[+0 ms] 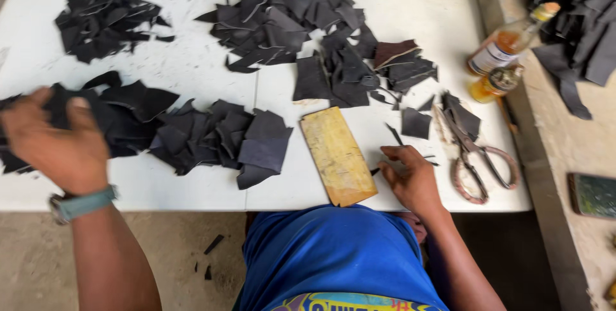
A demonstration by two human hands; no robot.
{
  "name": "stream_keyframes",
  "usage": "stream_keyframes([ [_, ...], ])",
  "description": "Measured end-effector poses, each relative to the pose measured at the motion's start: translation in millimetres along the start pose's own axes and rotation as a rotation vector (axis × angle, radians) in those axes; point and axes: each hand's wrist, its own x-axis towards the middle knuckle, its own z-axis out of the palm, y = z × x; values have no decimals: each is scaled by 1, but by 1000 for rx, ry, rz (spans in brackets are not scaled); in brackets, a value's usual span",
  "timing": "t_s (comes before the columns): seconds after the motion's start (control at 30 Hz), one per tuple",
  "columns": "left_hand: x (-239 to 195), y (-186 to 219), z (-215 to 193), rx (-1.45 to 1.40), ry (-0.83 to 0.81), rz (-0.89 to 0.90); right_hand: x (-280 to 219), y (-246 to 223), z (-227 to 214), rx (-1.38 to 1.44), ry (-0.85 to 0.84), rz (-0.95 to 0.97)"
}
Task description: The person cuts small black rubber pieces using shears on a white table. They repeatedly pick up pieces, align them on a wooden block, and trim the edges. The person also applies a substance from a small jar to the pieces before cutting.
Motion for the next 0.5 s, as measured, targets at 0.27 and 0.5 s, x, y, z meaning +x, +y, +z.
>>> stream_keyframes([
  [0.27, 6, 224, 112, -326, -786, 44, 3, 21, -21, -322, 85, -284],
  [0.5, 10, 244, 256, -234, -901, -104, 13, 56, -39, -259, 194, -177],
])
